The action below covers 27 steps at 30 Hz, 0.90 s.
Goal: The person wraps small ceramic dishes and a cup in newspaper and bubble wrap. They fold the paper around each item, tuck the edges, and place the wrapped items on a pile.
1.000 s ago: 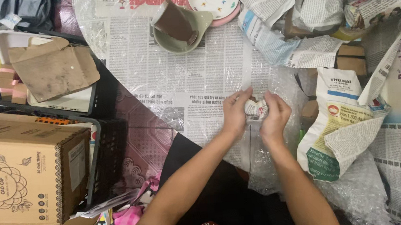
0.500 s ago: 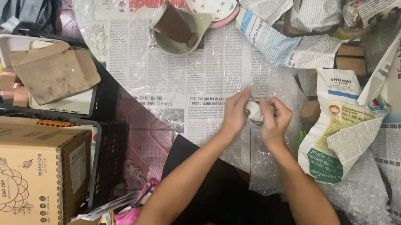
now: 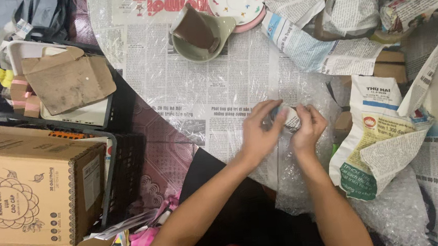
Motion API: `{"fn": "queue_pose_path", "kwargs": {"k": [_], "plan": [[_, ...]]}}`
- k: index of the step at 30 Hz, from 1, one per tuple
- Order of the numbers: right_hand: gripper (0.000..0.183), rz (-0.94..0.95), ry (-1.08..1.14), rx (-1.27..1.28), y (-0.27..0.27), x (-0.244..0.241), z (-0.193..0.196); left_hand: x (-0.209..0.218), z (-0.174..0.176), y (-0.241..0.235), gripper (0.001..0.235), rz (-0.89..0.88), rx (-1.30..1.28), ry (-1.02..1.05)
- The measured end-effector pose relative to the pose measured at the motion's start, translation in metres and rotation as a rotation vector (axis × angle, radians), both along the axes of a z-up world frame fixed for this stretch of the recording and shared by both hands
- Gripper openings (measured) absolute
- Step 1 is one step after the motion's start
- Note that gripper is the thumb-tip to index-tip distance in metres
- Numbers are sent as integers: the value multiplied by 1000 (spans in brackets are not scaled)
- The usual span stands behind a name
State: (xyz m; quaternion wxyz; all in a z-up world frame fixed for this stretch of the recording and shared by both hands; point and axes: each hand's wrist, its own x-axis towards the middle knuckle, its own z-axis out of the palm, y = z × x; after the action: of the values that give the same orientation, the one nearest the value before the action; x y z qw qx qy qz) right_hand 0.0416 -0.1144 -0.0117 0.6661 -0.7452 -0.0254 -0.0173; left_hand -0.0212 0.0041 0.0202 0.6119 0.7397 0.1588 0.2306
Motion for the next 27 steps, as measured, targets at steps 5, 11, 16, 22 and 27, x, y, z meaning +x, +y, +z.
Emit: {"fn": "queue_pose_path", "kwargs": {"k": [5, 11, 16, 22, 27], "plan": [[35, 88, 0, -52, -5, -6, -12, 2, -6, -7, 28, -55, -103, 88], [32, 82, 48, 16, -1, -8, -16, 16, -32, -9, 27, -22, -197, 78], [14, 85, 14, 99, 11, -4, -9, 24, -48, -7, 39, 6, -229, 46], [15, 91, -47, 37, 15, -11, -6, 27, -51, -6, 40, 6, -306, 52], [23, 142, -142, -157, 10, -13, -12, 30, -56, -1, 40, -17, -230, 59]]}}
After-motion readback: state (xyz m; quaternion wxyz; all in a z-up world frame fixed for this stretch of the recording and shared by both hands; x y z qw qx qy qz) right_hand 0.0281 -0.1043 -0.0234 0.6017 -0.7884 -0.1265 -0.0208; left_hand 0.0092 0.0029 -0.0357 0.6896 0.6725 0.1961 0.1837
